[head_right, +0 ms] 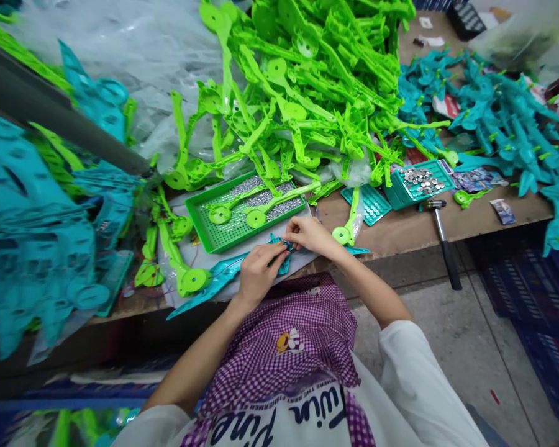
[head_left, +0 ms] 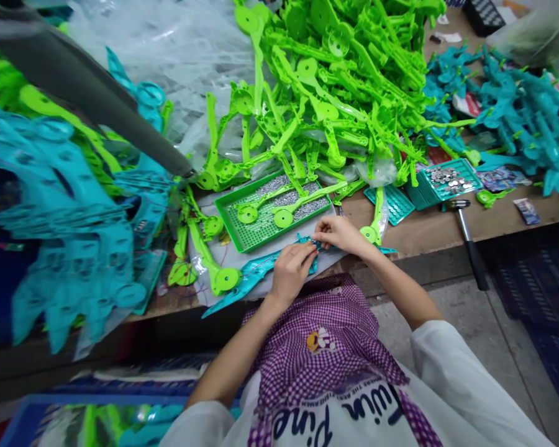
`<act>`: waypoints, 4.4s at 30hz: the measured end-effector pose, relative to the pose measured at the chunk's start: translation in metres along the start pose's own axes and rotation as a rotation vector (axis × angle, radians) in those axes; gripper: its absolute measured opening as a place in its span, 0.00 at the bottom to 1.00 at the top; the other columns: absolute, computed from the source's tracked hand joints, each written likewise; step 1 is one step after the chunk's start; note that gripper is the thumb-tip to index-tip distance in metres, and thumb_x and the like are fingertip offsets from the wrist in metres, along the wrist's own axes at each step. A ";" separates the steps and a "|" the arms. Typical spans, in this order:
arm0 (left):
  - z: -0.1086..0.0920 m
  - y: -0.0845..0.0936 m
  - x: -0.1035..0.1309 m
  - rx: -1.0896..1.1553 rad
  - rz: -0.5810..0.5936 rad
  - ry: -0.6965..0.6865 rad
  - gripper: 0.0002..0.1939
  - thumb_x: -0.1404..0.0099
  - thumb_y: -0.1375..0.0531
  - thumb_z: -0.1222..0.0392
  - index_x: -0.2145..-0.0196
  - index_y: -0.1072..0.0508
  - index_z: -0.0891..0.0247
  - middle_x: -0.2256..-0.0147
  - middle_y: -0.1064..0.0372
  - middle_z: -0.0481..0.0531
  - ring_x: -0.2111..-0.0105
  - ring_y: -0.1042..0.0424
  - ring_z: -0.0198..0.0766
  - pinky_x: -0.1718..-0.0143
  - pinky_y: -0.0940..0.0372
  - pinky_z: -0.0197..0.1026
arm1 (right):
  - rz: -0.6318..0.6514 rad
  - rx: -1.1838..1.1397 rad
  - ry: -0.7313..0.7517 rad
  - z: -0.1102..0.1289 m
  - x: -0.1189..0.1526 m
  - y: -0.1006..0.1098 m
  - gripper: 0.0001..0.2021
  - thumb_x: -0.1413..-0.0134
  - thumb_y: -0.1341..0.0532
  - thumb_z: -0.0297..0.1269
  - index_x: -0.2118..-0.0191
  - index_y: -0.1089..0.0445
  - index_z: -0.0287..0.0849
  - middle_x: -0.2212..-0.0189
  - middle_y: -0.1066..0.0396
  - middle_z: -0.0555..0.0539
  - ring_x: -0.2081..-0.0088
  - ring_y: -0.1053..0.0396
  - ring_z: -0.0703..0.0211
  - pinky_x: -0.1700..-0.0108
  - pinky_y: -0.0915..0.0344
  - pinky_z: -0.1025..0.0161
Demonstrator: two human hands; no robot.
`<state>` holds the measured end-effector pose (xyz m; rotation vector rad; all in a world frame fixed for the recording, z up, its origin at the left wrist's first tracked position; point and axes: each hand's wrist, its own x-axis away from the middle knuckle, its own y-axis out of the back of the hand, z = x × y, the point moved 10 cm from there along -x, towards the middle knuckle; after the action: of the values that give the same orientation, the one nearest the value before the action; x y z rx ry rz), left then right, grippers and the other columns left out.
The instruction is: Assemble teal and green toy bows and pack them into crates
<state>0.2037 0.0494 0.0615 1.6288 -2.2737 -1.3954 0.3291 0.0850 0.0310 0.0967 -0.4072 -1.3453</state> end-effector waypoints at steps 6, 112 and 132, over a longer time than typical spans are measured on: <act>-0.011 0.000 0.011 -0.092 -0.012 -0.048 0.11 0.30 0.43 0.58 0.54 0.21 0.58 0.56 0.21 0.55 0.58 0.25 0.44 0.57 0.35 0.48 | 0.116 0.124 0.111 0.009 0.002 -0.004 0.04 0.45 0.36 0.32 0.64 0.25 0.38 0.67 0.21 0.47 0.65 0.25 0.59 0.58 0.29 0.60; -0.010 -0.018 0.016 -0.235 0.020 0.048 0.18 0.32 0.44 0.62 0.46 0.25 0.55 0.60 0.22 0.57 0.58 0.29 0.47 0.56 0.50 0.51 | -0.052 0.675 0.193 0.017 0.015 0.002 0.09 0.34 0.44 0.34 0.57 0.26 0.45 0.56 0.26 0.45 0.51 0.32 0.51 0.51 0.51 0.54; -0.017 -0.018 0.006 -0.255 0.188 0.074 0.16 0.29 0.47 0.64 0.48 0.25 0.55 0.59 0.23 0.56 0.57 0.29 0.48 0.52 0.49 0.55 | -0.321 1.039 0.306 0.022 0.066 -0.007 0.13 0.31 0.49 0.35 0.55 0.27 0.43 0.55 0.25 0.41 0.50 0.34 0.50 0.47 0.52 0.51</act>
<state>0.2227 0.0330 0.0575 1.3313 -2.0476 -1.4789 0.3266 0.0234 0.0645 1.2542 -0.8156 -1.2749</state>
